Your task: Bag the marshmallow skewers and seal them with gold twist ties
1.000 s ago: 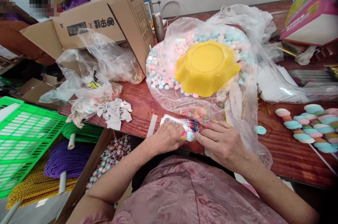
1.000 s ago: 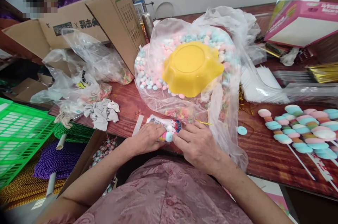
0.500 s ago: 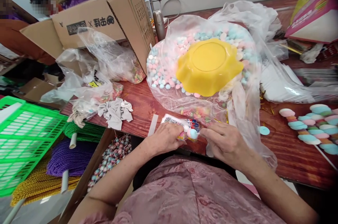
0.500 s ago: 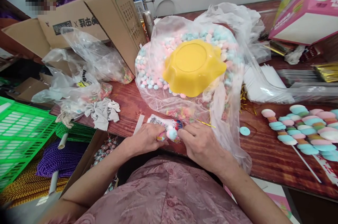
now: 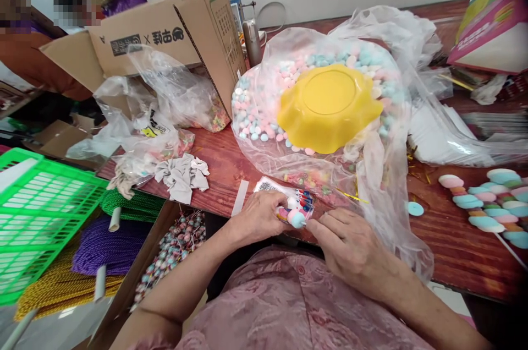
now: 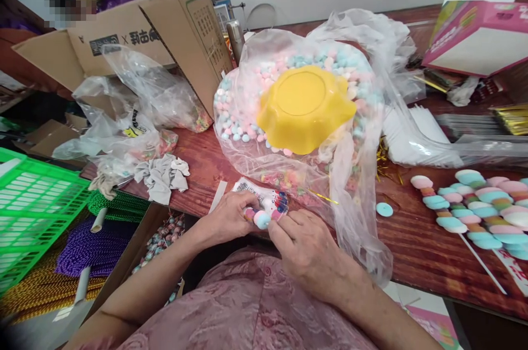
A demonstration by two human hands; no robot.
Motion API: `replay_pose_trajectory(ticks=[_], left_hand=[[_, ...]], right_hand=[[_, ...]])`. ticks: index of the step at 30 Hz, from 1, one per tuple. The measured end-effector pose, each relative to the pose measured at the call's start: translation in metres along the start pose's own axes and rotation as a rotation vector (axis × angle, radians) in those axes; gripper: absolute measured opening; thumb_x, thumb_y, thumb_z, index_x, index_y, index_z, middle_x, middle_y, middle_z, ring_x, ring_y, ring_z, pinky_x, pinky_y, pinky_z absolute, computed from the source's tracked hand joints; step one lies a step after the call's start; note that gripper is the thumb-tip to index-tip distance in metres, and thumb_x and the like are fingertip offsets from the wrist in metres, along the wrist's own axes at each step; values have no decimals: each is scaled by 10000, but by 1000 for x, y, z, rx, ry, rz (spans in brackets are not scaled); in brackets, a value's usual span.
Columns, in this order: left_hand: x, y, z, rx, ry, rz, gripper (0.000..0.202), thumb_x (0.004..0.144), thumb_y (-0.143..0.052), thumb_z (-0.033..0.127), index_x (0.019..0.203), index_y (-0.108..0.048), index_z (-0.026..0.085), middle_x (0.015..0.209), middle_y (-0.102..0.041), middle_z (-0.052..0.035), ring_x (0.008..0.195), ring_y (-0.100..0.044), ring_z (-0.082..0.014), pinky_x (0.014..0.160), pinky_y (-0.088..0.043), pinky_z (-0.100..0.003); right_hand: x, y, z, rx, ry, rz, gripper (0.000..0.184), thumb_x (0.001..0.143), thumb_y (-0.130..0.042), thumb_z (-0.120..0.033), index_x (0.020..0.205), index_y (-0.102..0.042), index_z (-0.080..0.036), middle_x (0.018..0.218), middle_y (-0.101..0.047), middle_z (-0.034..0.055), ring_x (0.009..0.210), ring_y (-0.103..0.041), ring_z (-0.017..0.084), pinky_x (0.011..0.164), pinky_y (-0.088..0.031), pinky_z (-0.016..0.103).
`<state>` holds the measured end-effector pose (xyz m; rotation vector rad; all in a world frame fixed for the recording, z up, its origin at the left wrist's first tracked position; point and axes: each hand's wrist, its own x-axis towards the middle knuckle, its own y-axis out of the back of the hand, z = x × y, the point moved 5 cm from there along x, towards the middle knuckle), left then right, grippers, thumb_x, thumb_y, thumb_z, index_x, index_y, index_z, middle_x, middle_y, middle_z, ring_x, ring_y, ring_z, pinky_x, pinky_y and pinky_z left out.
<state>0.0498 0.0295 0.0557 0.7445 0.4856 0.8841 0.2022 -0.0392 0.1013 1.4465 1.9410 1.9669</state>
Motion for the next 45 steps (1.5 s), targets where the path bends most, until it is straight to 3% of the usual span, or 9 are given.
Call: replay_pose_trajectory(ticks=[10,15,21,25,28,32,36,40,45], left_hand=[[-2,-16,7,386,-119,80,53,776,-612,227,768,-622,175,769,-642,-69,753,-587,-211,666,-394,-321],[-5,-18,9,345,-133,80,168,839,-627,332,808,-619,167,809,-648,-72,784,-587,-214,704,-428,-333],[-8,12,4,301,-231,-15,554,707,-810,473,1132,-624,171,1140,-643,-119,1057,-563,-275,894,-445,-383],[-9,11,-3,128,-191,-163,206,802,-736,349,831,-651,165,790,-646,-12,735,-570,-151,688,-415,-258],[-9,5,-6,-10,-169,-134,173,842,-670,276,729,-613,159,660,-585,37,610,-504,-94,591,-346,-218],[-9,-1,-11,16,-149,31,149,841,-614,217,706,-584,163,645,-589,26,585,-493,-95,565,-331,-224],[-10,-2,-14,244,-189,148,106,794,-535,138,700,-560,178,663,-613,-15,623,-536,-140,586,-361,-257],[-11,-7,-13,419,-235,136,84,759,-521,121,740,-577,181,709,-639,-46,681,-592,-184,632,-406,-291],[-12,-20,-7,349,-251,72,88,827,-543,229,764,-579,179,700,-617,-45,634,-564,-173,599,-403,-285]], right_hand=[[-10,-19,2,138,-255,50,198,920,-455,-42,970,-603,-163,733,-648,24,643,-600,152,609,-412,285],[-8,-21,-3,150,-235,174,185,897,-493,-17,941,-612,-151,743,-655,42,661,-603,156,624,-437,285],[-13,-4,4,118,-109,190,231,886,-503,-6,1029,-610,-153,747,-644,45,666,-533,159,603,-433,292],[-14,1,9,122,-35,205,300,869,-492,4,1087,-602,-172,770,-671,42,670,-527,158,632,-428,316],[-14,1,10,103,-29,171,346,862,-452,19,1099,-599,-186,794,-689,30,688,-557,154,733,-435,370],[-16,0,10,99,-80,97,342,837,-437,27,1067,-598,-168,760,-653,32,697,-557,172,790,-436,406],[-19,-1,14,151,-179,56,309,846,-439,20,1024,-599,-176,774,-638,31,699,-560,177,782,-435,388],[-17,-2,13,163,-190,39,276,874,-431,15,1004,-582,-176,764,-614,24,706,-541,171,796,-428,374],[-4,-15,-1,145,-101,6,269,871,-383,21,927,-581,-152,754,-595,39,716,-499,176,751,-386,367]])
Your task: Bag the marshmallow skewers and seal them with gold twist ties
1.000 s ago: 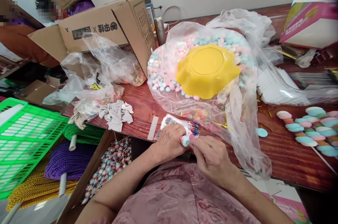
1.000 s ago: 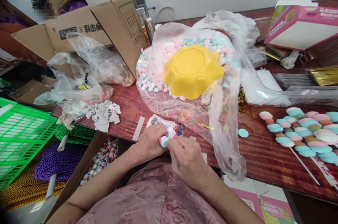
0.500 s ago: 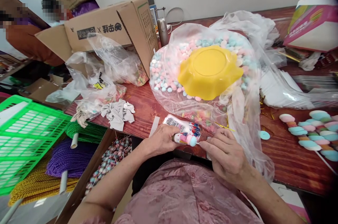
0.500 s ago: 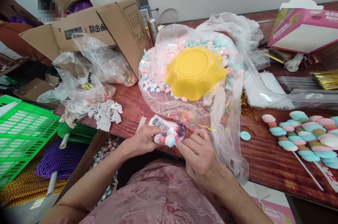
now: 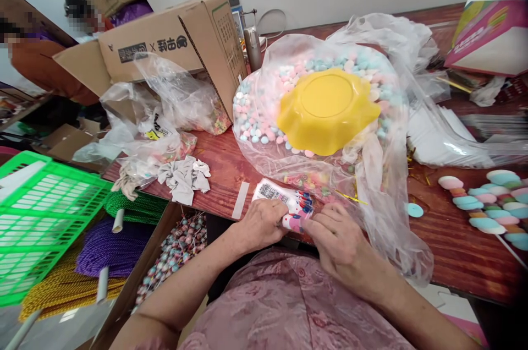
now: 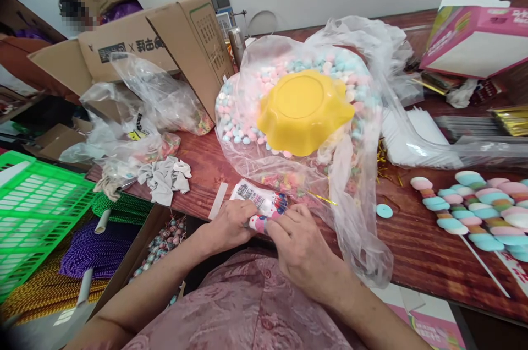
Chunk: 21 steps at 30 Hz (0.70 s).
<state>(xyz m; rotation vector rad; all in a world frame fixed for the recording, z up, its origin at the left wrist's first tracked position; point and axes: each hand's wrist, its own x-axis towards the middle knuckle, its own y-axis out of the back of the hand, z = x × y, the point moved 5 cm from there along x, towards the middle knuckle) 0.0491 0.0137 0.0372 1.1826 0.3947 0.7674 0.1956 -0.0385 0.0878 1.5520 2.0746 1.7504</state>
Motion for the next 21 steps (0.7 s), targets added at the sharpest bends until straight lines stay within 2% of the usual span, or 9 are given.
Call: replay_pose_trajectory(ticks=[4,9,13,16,18,21], left_hand=[[3,4,4,-214,93,-11,175,864,-578,298,737,-560,179,654,-559,6,596,-498,-126,577,-368,-248],[8,18,4,-485,226,-8,327,884,-641,477,797,-593,166,688,-576,34,625,-475,-98,599,-359,-223],[12,14,10,-538,220,-31,352,898,-624,447,709,-545,161,669,-510,40,622,-428,-92,589,-341,-221],[12,9,11,-681,255,-43,300,876,-654,419,747,-596,155,702,-530,33,656,-442,-97,608,-368,-217],[10,7,9,-858,300,-97,317,804,-734,456,850,-655,153,745,-586,25,672,-486,-100,619,-399,-214],[7,6,5,-1197,386,-246,497,751,-738,596,950,-690,143,768,-642,-1,609,-522,-91,567,-420,-212]], right_hand=[[10,0,0,6,52,72,250,890,-390,-9,915,-588,-159,730,-595,29,693,-492,168,702,-367,348],[11,22,24,90,-63,190,221,900,-529,-53,1064,-597,-185,893,-667,57,804,-577,182,736,-443,334],[13,21,22,93,-19,159,214,897,-476,-25,938,-606,-191,768,-647,38,694,-550,165,657,-433,312],[15,17,24,37,-15,164,203,893,-472,-29,877,-602,-184,734,-641,37,671,-554,163,639,-438,306],[16,15,33,83,-43,150,189,906,-486,-45,877,-609,-184,750,-659,30,693,-593,157,644,-461,287],[17,15,50,214,-105,103,157,931,-529,-83,873,-626,-193,772,-683,10,706,-634,134,640,-483,246]])
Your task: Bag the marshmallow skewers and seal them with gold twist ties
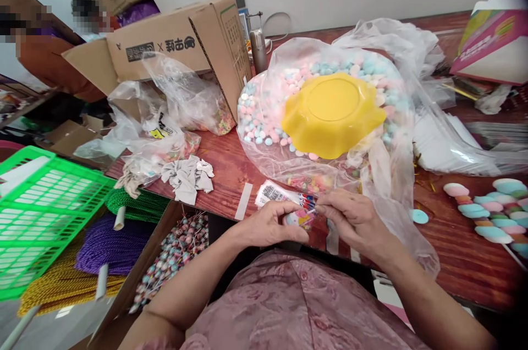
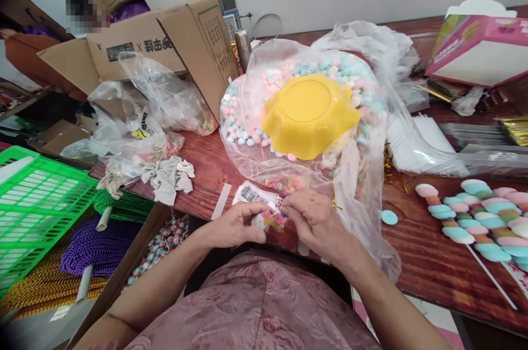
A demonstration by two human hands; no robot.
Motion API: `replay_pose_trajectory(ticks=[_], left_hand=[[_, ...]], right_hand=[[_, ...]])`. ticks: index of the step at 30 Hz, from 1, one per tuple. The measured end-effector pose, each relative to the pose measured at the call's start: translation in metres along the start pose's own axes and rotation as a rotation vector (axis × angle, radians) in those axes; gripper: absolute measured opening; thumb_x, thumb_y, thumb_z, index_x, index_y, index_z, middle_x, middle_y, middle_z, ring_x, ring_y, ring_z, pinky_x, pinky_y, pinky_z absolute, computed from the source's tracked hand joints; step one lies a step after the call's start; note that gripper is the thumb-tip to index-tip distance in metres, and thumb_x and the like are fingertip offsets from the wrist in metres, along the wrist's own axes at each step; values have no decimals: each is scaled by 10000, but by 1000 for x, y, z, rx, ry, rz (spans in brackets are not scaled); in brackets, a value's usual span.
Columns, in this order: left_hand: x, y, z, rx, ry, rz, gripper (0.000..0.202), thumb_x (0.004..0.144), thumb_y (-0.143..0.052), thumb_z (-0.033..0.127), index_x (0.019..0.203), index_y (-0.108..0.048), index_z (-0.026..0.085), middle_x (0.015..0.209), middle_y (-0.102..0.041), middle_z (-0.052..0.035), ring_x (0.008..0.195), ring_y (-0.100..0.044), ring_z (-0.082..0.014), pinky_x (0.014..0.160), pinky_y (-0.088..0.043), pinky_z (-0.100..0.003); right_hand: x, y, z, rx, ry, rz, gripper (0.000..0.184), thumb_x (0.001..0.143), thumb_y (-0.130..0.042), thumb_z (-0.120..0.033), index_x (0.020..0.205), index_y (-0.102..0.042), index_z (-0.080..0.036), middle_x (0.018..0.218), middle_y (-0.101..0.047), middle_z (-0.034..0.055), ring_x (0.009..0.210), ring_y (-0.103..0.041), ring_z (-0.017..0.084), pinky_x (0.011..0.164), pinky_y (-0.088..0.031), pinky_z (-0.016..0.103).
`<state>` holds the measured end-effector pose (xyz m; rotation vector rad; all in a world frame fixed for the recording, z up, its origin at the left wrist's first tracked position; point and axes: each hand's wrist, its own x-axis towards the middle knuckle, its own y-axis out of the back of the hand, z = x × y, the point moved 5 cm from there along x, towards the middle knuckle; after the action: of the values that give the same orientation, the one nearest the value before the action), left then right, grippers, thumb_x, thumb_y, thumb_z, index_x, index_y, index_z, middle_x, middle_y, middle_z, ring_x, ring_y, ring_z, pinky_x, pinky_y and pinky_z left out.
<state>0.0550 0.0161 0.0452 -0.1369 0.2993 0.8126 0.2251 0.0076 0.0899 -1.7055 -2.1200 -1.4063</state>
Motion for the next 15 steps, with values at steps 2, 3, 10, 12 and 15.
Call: replay_pose_trajectory(ticks=[2,3,10,12,15], left_hand=[[-1,3,0,-192,76,-36,540,769,-696,642,925,-708,126,770,-670,-33,599,-565,-94,560,-442,-213],[-1,4,-1,-263,106,-31,533,754,-717,632,901,-717,119,771,-681,-47,607,-590,-99,566,-455,-213],[12,7,-9,-441,34,364,470,595,-869,516,803,-748,112,578,-609,6,454,-501,-55,415,-340,-160],[15,3,-9,-472,-58,460,464,630,-849,529,833,-760,121,611,-615,7,442,-478,-42,407,-334,-162],[18,-10,-6,-484,-133,472,420,701,-812,525,859,-768,138,750,-657,-8,435,-447,-25,406,-335,-179]], right_hand=[[3,1,8,68,-45,0,136,934,-561,-109,862,-638,-194,752,-684,0,670,-632,122,617,-480,232],[5,-1,11,97,-56,3,135,934,-568,-116,855,-644,-194,741,-683,-2,657,-629,120,610,-478,231],[-7,-23,21,345,-368,334,261,884,-664,-248,1144,-657,-227,826,-679,6,681,-617,137,630,-510,268],[-17,-35,20,441,-497,365,277,829,-728,-314,1089,-688,-229,801,-665,4,662,-600,143,603,-508,268],[-26,-47,17,489,-567,341,100,763,-778,-311,804,-733,-232,766,-667,11,721,-597,167,654,-503,284]])
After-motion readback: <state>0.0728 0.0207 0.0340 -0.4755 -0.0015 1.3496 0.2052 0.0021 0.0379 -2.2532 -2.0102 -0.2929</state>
